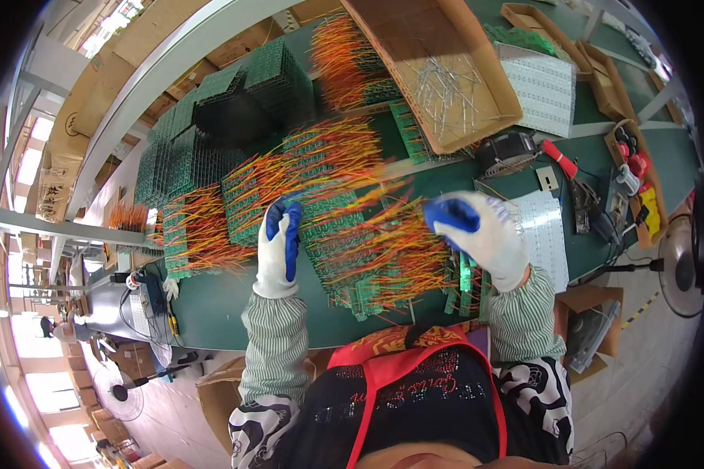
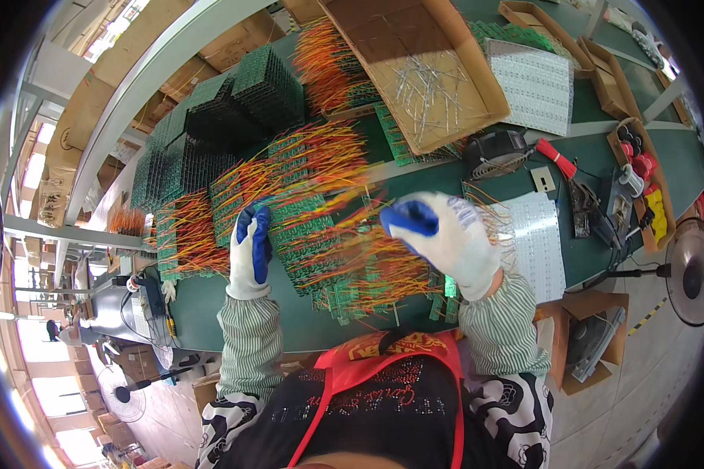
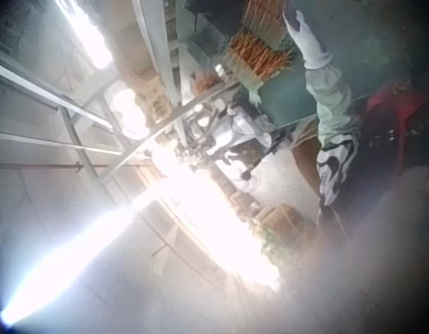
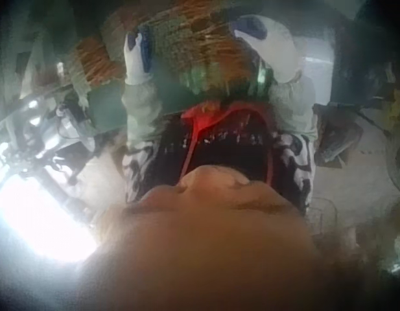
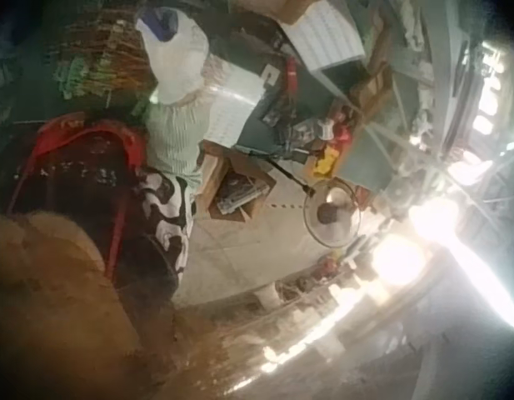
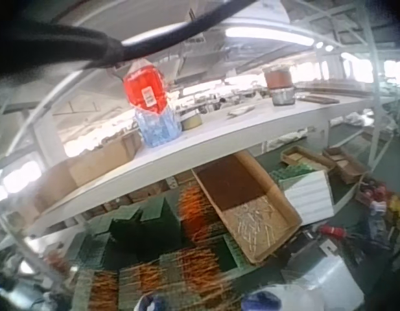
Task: Connecting multiple colored wires to electronic circuit boards and organizing them.
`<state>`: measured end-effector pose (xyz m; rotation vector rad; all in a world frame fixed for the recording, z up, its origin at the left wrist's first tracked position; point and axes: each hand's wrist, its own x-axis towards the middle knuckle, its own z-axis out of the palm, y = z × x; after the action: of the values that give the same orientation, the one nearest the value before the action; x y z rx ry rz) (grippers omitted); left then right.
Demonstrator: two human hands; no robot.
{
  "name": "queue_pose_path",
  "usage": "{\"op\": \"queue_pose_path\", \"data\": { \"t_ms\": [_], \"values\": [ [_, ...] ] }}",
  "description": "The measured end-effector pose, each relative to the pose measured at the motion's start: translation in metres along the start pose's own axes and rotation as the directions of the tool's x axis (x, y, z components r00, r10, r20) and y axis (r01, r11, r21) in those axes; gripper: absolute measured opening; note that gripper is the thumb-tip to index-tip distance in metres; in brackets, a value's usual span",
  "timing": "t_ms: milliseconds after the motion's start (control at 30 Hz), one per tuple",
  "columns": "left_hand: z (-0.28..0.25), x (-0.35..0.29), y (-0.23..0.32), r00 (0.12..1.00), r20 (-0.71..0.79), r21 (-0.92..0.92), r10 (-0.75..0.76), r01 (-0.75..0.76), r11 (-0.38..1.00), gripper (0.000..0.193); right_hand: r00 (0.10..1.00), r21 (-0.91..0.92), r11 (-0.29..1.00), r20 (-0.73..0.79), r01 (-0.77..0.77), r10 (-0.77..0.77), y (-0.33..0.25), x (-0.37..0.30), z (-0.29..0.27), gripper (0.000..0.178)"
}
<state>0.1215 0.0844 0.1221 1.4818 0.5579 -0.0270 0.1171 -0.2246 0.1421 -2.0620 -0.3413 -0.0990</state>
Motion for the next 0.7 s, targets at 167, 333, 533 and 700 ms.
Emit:
{"op": "queue_pose_path", "data": {
  "t_ms": [167, 333, 533, 700],
  "values": [
    [0.026, -0.039, -0.004, 0.88, 0.386, 0.11, 0.278, -0.343, 0.933, 0.031, 0.935, -0.317, 0.883, 0.035, 0.345, -0.353, -0.026, 0.022, 0.024, 0.065],
    [0.037, -0.06, -0.004, 0.888, 0.449, 0.037, 0.103, -0.134, 0.99, 0.036, 0.906, 0.238, 0.971, 0.404, 0.031, -0.128, 0.015, 0.01, 0.048, 0.045],
    [0.033, -0.061, -0.026, 0.871, 0.48, 0.082, 0.098, -0.157, 0.984, 0.049, 0.929, 0.281, 0.957, 0.367, -0.071, -0.039, 0.0, -0.014, 0.072, 0.042],
    [0.038, -0.045, -0.061, 0.885, 0.427, 0.041, 0.184, -0.222, 0.974, 0.033, 0.978, 0.014, 1.0, 0.209, -0.023, 0.019, -0.004, -0.032, 0.096, 0.033]
  ]
}}
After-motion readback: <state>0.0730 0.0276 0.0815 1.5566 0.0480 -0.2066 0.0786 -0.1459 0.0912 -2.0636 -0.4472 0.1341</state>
